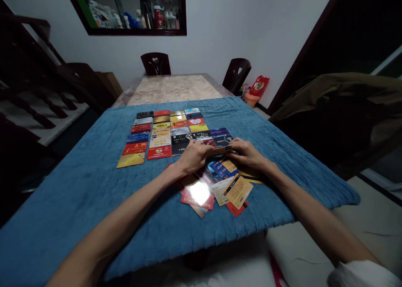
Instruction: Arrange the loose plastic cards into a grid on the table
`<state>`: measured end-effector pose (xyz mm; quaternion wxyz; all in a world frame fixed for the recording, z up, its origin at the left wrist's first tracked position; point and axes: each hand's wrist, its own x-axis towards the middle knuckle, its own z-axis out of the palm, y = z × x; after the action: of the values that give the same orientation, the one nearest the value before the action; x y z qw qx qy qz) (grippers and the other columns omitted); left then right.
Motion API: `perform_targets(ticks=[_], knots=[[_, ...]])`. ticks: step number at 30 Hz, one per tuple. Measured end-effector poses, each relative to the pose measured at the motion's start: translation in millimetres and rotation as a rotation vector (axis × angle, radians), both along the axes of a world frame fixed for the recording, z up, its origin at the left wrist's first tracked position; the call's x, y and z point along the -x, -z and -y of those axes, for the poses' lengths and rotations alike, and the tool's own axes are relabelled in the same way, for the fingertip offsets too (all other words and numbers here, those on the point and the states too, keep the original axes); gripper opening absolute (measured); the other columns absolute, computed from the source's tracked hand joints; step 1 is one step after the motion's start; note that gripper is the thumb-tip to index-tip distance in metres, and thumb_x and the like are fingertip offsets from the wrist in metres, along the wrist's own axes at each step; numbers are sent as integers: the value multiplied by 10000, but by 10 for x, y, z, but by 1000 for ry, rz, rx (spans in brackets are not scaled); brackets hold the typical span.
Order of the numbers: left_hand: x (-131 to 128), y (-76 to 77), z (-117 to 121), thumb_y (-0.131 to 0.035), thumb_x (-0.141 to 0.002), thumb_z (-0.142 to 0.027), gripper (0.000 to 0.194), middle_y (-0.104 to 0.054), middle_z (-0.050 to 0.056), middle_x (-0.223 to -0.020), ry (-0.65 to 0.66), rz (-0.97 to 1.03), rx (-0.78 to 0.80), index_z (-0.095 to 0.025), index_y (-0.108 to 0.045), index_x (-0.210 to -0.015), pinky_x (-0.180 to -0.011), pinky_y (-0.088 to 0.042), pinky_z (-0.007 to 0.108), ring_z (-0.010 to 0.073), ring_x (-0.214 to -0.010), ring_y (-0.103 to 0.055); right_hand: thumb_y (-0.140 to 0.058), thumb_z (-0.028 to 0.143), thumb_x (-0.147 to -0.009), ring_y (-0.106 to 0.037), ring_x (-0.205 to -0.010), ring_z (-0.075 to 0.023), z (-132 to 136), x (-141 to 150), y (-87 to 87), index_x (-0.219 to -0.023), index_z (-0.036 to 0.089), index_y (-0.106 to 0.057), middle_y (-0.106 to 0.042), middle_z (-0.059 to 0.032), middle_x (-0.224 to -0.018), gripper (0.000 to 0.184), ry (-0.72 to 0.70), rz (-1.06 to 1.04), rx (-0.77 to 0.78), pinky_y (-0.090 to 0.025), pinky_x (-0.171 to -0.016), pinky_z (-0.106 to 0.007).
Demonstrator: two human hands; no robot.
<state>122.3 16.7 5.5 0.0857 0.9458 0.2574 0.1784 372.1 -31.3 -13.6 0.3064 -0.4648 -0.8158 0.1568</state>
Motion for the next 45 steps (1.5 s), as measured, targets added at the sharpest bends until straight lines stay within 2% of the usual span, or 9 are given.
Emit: perform_targets(ticks=[11,21,27,34,41,45], knots=[[3,36,-30,-515,-880,-34,279,-728,82,-967,-4,37,13,-160,-714,-1029,-902,-495,430,218,-935,-647,-601,239,-893,-590,-870,-229,2,1,44,-906,207,-742,-674,-67,-864,145,25,-3,1,-494,-796,-375],[14,26,-27,-507,-887,-82,259,-719,83,-938,-23,62,12,-165,-726,-996,-892,-500,417,218,-910,-650,-600,249,-879,-605,-854,-220,17,21,5,-916,207,-739,-681,-59,-856,150,43,-41,-18,-495,-783,-355],[12,26,-7,-505,-877,-109,247,-727,76,-927,-31,58,4,-171,-730,-956,-884,-485,415,227,-918,-646,-611,329,-888,-625,-841,-219,24,8,14,-872,218,-718,-687,-56,-854,155,92,-141,-87,-514,-798,-361],[2,15,42,-534,-876,-119,253,-748,76,-973,-20,73,23,-173,-735,-1021,-902,-480,421,230,-938,-652,-602,369,-922,-656,-865,-222,53,41,-20,-946,236,-705,-708,-64,-920,170,132,-203,-203,-530,-803,-365],[-3,-115,84,-604,-859,-123,201,-745,58,-957,-83,303,31,-164,-713,-1023,-886,-489,387,203,-903,-649,-573,315,-937,-665,-864,-223,63,142,-70,-967,240,-695,-713,-59,-931,147,95,-171,-244,-514,-785,-355],[11,-149,131,-615,-886,-131,181,-730,47,-927,-124,414,27,-159,-690,-1048,-850,-512,356,180,-882,-642,-579,298,-939,-645,-880,-230,25,226,-141,-956,241,-714,-718,-71,-923,148,61,-32,-294,-481,-802,-372]])
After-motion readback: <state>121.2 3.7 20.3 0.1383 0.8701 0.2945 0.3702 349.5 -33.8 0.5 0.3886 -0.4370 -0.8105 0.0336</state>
